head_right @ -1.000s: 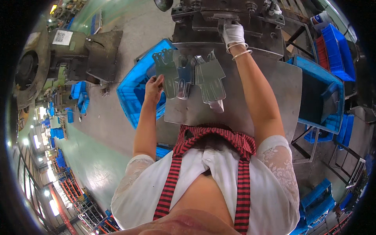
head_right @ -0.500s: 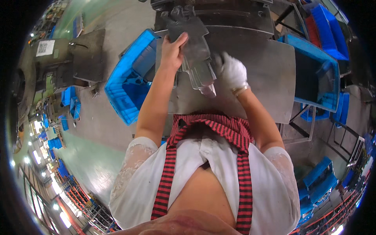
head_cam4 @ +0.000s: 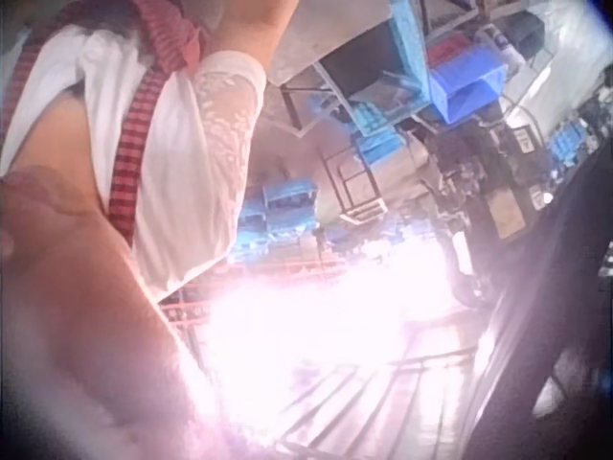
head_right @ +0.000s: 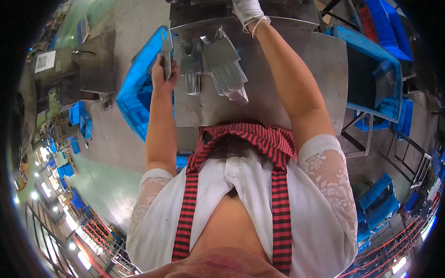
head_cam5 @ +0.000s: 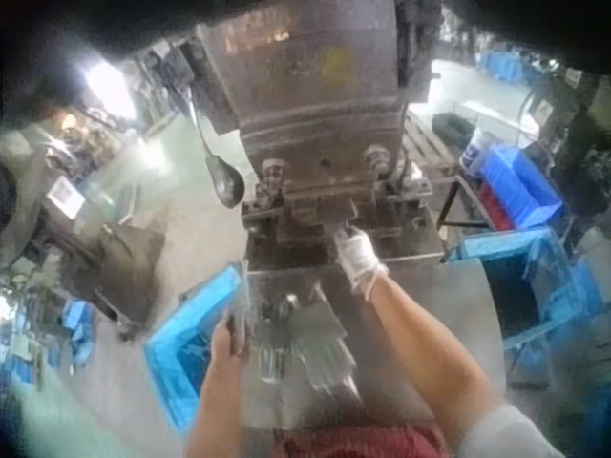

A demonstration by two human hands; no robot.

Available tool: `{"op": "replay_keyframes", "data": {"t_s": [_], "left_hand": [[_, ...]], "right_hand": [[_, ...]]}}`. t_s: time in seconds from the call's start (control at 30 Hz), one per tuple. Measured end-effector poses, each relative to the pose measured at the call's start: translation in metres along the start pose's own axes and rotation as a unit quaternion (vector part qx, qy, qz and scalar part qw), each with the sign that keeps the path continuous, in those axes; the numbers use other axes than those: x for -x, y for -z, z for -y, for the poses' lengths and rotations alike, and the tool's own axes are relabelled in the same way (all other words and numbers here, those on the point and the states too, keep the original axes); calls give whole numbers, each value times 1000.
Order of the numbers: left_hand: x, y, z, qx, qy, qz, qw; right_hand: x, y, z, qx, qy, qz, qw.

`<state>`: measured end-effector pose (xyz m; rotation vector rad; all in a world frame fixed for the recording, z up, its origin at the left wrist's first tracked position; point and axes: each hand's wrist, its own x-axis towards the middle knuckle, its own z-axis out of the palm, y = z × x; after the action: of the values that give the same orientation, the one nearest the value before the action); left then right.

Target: The person repeatedly takes metal pieces from a bin, feeds them into a stamping press machine to shape them, and stacks the processed metal pieces on a table.

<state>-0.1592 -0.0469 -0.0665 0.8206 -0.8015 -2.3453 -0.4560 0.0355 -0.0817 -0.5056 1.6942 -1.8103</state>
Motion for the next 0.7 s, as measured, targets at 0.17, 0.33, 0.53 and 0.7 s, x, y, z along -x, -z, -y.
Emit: {"op": "replay_keyframes", "data": {"t_s": [0.17, 0.33, 0.53, 0.7], "left_hand": [[19, -4, -6, 93, 41, -134, 986], [9, -29, -8, -52, 35, -41, 997], [2, -75, -6, -178, -75, -70, 979], [-26, -115, 14, -234, -88, -28, 968]], "right_hand": [[8, -8, 4, -33, -25, 20, 999], [-42, 31, -26, 813, 305, -29, 494], [35, 14, 13, 331, 212, -76, 916], [157, 42, -16, 310, 203, 89, 925]]}}
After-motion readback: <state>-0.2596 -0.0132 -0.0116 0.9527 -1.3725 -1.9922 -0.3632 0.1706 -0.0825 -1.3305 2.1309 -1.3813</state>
